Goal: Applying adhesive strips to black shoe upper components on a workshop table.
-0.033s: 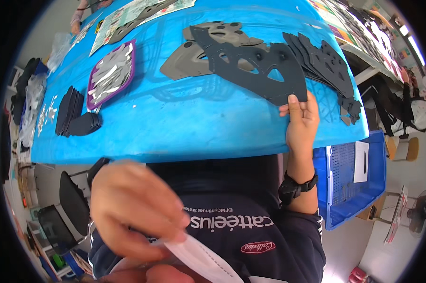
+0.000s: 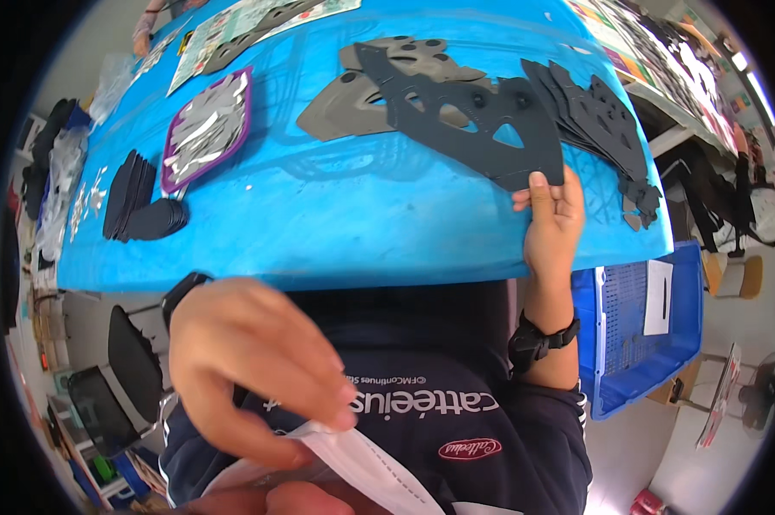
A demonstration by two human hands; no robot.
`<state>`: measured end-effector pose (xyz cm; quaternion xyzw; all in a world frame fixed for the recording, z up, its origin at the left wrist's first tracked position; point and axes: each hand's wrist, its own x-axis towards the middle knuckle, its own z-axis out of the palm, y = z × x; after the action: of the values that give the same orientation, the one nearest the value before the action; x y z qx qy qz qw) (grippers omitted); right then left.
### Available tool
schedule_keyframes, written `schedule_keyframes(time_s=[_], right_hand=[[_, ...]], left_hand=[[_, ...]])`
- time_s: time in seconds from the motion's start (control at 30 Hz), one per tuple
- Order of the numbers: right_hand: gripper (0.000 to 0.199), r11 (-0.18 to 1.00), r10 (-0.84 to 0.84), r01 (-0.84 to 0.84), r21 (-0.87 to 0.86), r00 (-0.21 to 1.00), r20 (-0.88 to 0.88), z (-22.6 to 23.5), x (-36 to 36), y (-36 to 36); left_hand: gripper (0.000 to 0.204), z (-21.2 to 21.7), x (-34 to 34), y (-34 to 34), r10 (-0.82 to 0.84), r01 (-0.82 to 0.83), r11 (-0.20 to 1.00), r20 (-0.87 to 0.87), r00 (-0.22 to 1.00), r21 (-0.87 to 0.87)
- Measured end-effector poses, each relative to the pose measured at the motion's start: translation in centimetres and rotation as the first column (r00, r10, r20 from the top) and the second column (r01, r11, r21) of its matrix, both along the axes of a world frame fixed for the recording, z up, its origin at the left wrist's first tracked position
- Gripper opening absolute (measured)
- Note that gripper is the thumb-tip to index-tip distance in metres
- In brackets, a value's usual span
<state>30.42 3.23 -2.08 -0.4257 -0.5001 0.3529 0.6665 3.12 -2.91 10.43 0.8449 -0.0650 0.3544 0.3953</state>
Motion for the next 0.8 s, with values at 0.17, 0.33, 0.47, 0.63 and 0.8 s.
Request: schedule_keyframes(time_s=[0.17, 0.33, 0.47, 0.63, 0.8], right_hand=[[0.025, 0.999, -0.033, 0.033, -0.002, 0.998, 0.056, 0.3, 0.3, 0.0], [0.023, 1.000, -0.004, 0.004, 0.008, 1.000, 0.016, 0.2, 0.2, 0.5], [0.022, 1.000, -0.017, 0.017, 0.009, 0.999, 0.036, 0.2, 0.4, -0.1], [0.027, 0.999, -0.010, 0.011, -0.033, 1.000, 0.018, 0.2, 0.0, -0.8], [0.027, 0.997, -0.032, 0.038, -0.071, 0.997, 0.071, 0.3, 0.1, 0.3]], left_hand=[[0.008, 0.6, 0.5, 0.8, -0.167, 0.183, 0.980, 0.176, 0.970, -0.079], [0.011, 1.1, 1.7, -0.9, -0.158, 0.207, 0.948, 0.206, 0.966, -0.240], [0.023, 0.8, 3.2, -2.8, 0.101, 0.415, 0.689, 0.645, 0.757, -0.594], [0.032, -1.9, 3.7, -1.9, -0.192, 0.594, 0.627, 0.640, 0.744, -0.503], [0.031, -2.2, 4.5, -1.1, -0.290, 0.665, 0.559, 0.634, 0.717, -0.496]])
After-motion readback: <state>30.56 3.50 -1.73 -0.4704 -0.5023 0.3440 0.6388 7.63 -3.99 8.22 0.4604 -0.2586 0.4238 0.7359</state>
